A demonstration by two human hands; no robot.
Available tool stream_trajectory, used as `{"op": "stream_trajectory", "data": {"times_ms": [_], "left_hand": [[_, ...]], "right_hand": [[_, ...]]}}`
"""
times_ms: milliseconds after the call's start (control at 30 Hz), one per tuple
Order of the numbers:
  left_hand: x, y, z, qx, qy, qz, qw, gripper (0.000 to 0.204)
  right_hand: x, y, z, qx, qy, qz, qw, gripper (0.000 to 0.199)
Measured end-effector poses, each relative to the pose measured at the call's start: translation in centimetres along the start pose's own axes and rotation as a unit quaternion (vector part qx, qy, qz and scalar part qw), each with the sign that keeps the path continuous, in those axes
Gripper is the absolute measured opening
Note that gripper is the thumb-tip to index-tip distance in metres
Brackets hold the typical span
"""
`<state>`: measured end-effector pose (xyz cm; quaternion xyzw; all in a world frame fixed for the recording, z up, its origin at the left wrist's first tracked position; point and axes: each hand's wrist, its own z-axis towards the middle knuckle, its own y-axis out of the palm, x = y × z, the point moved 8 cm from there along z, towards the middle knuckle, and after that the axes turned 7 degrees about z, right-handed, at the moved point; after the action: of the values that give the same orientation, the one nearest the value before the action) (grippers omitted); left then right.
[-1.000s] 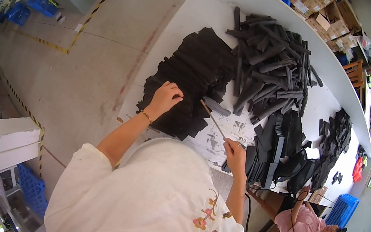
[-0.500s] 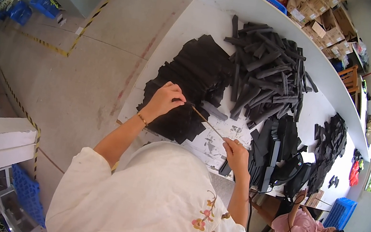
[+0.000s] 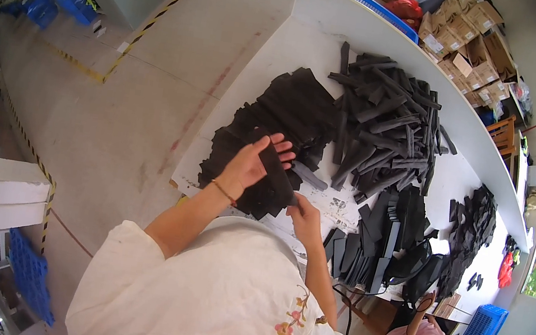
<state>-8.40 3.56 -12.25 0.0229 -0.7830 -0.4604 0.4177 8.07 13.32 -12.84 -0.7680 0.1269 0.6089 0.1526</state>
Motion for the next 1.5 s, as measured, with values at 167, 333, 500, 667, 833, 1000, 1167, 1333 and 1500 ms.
{"op": "stream_trajectory", "data": {"times_ms": [167, 333, 500, 667, 833, 1000, 1167, 1333, 1500], "left_hand": [[-4.2, 1.2, -1.0, 0.096, -0.067, -0.117, 0.986, 0.021], [-3.9, 0.8, -0.5, 0.112, -0.063, -0.140, 0.982, 0.021], [-3.3, 1.7, -0.4, 0.133, -0.058, -0.121, 0.982, 0.022], [0.2, 0.3, 1.1, 0.217, 0.014, -0.012, 0.976, 0.017], [2.1, -2.7, 2.7, 0.245, 0.042, -0.010, 0.969, 0.017], [7.4, -8.6, 6.2, 0.264, 0.108, -0.081, 0.955, 0.022], [10.0, -0.2, 5.0, 0.221, 0.179, 0.235, 0.929, 0.041], [0.0, -0.2, 1.1, 0.172, -0.008, 0.184, 0.968, 0.060], [-7.6, 5.8, -2.3, -0.189, -0.201, -0.070, 0.959, 0.082]], "right_hand": [[-2.6, 1.3, 0.4, 0.112, -0.056, -0.097, 0.987, 0.034], [-2.1, 1.3, -1.1, 0.120, -0.017, -0.132, 0.984, 0.028], [-0.9, 1.4, -1.6, 0.083, 0.021, -0.140, 0.986, 0.012], [-0.2, 1.8, -3.2, 0.032, 0.054, -0.113, 0.992, 0.013], [-2.2, -0.5, -6.8, -0.032, 0.134, -0.098, 0.986, 0.016], [-2.7, -4.7, -13.4, -0.115, 0.137, -0.086, 0.980, 0.017], [-3.8, -7.9, -10.2, 0.004, 0.151, -0.065, 0.986, 0.018], [-3.4, -7.6, -9.3, 0.011, 0.128, -0.081, 0.988, 0.018], [-2.0, -6.5, -9.4, 0.002, 0.144, -0.046, 0.988, 0.018]]}}
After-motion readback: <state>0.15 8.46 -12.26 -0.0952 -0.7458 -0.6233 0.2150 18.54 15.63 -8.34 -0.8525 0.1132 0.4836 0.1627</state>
